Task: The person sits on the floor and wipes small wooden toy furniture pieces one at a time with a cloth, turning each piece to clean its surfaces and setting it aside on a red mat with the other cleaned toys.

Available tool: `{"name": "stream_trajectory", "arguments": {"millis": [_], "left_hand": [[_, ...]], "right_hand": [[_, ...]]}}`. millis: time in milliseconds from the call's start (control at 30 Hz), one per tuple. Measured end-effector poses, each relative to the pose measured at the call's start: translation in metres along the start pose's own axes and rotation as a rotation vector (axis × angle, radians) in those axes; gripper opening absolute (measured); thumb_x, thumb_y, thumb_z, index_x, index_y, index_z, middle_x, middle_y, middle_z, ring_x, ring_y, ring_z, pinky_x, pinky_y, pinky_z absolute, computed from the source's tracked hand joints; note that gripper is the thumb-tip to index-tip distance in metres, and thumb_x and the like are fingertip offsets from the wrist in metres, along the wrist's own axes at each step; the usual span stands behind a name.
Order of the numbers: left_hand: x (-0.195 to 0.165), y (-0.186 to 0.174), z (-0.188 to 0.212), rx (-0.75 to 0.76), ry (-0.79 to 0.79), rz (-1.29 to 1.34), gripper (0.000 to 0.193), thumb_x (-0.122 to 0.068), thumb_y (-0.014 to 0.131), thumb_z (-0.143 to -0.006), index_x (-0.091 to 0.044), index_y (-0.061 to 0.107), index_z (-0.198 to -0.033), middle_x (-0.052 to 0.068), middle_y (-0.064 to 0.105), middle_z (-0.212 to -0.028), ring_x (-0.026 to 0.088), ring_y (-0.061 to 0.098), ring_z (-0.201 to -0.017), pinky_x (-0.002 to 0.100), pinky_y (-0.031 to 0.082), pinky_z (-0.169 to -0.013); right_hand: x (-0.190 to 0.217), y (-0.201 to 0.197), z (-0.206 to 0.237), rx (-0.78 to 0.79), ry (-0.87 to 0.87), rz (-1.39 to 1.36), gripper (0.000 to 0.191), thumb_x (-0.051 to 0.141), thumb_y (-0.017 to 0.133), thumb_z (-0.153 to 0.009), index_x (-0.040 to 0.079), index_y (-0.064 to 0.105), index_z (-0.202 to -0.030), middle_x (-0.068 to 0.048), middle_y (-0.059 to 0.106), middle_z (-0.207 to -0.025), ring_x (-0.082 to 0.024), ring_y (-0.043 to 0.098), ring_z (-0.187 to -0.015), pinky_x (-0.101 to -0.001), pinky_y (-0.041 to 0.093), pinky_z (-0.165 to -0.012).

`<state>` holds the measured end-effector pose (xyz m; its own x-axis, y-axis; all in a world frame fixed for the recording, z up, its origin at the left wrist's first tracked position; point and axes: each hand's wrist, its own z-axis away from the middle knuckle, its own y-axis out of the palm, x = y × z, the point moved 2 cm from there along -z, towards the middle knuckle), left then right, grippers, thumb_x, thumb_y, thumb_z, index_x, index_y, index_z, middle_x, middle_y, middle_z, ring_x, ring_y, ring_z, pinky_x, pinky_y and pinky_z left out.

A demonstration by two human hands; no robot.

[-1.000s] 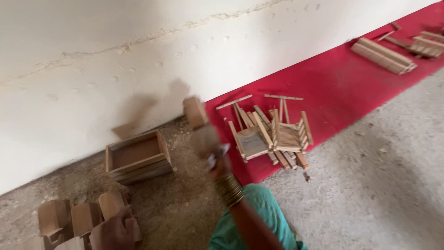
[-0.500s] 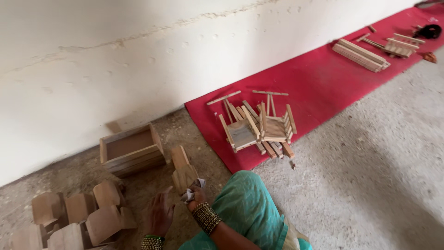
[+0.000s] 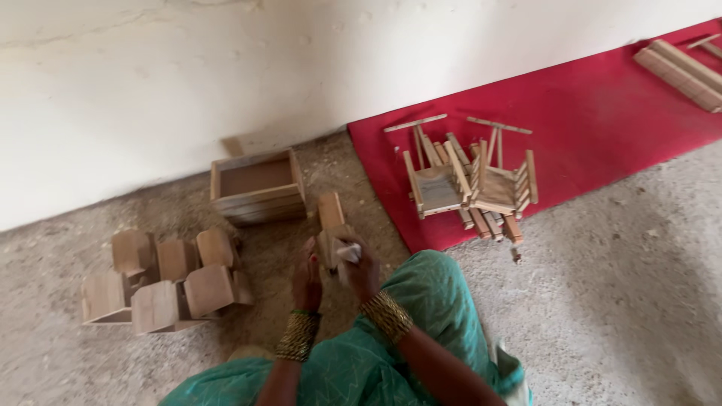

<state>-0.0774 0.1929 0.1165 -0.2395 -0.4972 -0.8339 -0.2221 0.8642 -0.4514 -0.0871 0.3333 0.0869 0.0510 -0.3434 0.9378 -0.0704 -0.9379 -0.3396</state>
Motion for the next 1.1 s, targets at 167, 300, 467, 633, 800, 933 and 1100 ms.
{"name": "stream_trajectory", "arguments": {"millis": [167, 300, 467, 633, 800, 933, 1100], "left_hand": [[-0.018, 0.033, -0.007, -0.09, -0.153, 0.393, 0.079, -0.062, 0.035, -0.104, -0.009, 0.029, -0.163, 0.019, 0.032, -0.167, 0.037, 0.035, -0.152, 0.049, 0.033, -0.121], [-0.018, 0.045, -0.008, -0.127, -0.234, 0.447, 0.082, -0.063, 0.035, -0.102, -0.011, 0.021, -0.164, 0.018, 0.024, -0.169, 0.038, 0.031, -0.152, 0.05, 0.034, -0.119], [-0.004, 0.053, -0.009, -0.017, -0.387, 0.205, 0.078, -0.06, 0.038, -0.101, -0.013, 0.024, -0.163, 0.015, 0.032, -0.167, 0.037, 0.038, -0.15, 0.046, 0.04, -0.118], [-0.018, 0.057, -0.014, -0.15, 0.049, -0.727, 0.072, -0.057, 0.045, -0.103, -0.018, 0.028, -0.161, 0.013, 0.027, -0.168, 0.038, 0.029, -0.152, 0.066, 0.028, -0.117], [-0.024, 0.059, -0.028, -0.093, -0.258, -0.835, 0.076, -0.07, 0.056, -0.092, -0.027, 0.038, -0.152, 0.015, 0.021, -0.167, 0.047, 0.023, -0.151, 0.084, 0.025, -0.103], [-0.014, 0.04, -0.036, -0.086, -0.454, -0.699, 0.089, -0.075, 0.07, -0.078, -0.029, 0.038, -0.148, 0.02, 0.017, -0.166, 0.053, 0.021, -0.15, 0.082, 0.031, -0.1], [0.008, 0.004, -0.035, -0.03, -0.538, -0.423, 0.098, -0.071, 0.079, -0.074, -0.03, 0.033, -0.15, 0.028, 0.025, -0.159, 0.052, 0.034, -0.141, 0.068, 0.041, -0.105]], "right_hand": [[0.044, -0.003, -0.016, -0.007, -0.661, 0.726, 0.055, 0.025, 0.072, -0.09, 0.008, 0.054, -0.14, -0.019, 0.044, -0.153, -0.04, 0.035, -0.146, -0.0577, 0.023, -0.121], [0.035, 0.0, -0.039, 0.095, -0.521, 0.784, 0.061, 0.03, 0.072, -0.088, 0.018, 0.054, -0.145, -0.023, 0.043, -0.153, -0.047, 0.035, -0.146, -0.061, 0.029, -0.108], [-0.019, -0.009, -0.088, 0.075, -0.332, -0.179, 0.051, 0.03, 0.061, -0.096, 0.006, 0.059, -0.141, -0.019, 0.064, -0.136, -0.032, 0.063, -0.118, -0.0414, 0.056, -0.096], [-0.05, -0.004, -0.078, 0.097, 0.253, -0.771, 0.044, 0.032, 0.047, -0.111, -0.001, 0.065, -0.134, -0.02, 0.073, -0.112, -0.027, 0.07, -0.089, -0.0389, 0.058, -0.075], [-0.024, -0.002, -0.064, 0.011, -0.077, -0.359, 0.051, 0.023, 0.056, -0.096, 0.012, 0.056, -0.146, -0.014, 0.076, -0.112, -0.029, 0.074, -0.092, -0.0388, 0.059, -0.075], [-0.033, 0.007, -0.06, -0.095, 0.131, 0.033, 0.045, 0.023, 0.061, -0.093, 0.013, 0.059, -0.137, -0.018, 0.073, -0.11, -0.037, 0.072, -0.092, -0.0471, 0.057, -0.075], [-0.05, 0.025, -0.065, -0.105, 0.138, 0.384, 0.041, 0.019, 0.066, -0.088, 0.004, 0.064, -0.126, -0.023, 0.07, -0.119, -0.043, 0.068, -0.104, -0.0508, 0.055, -0.089]]}}
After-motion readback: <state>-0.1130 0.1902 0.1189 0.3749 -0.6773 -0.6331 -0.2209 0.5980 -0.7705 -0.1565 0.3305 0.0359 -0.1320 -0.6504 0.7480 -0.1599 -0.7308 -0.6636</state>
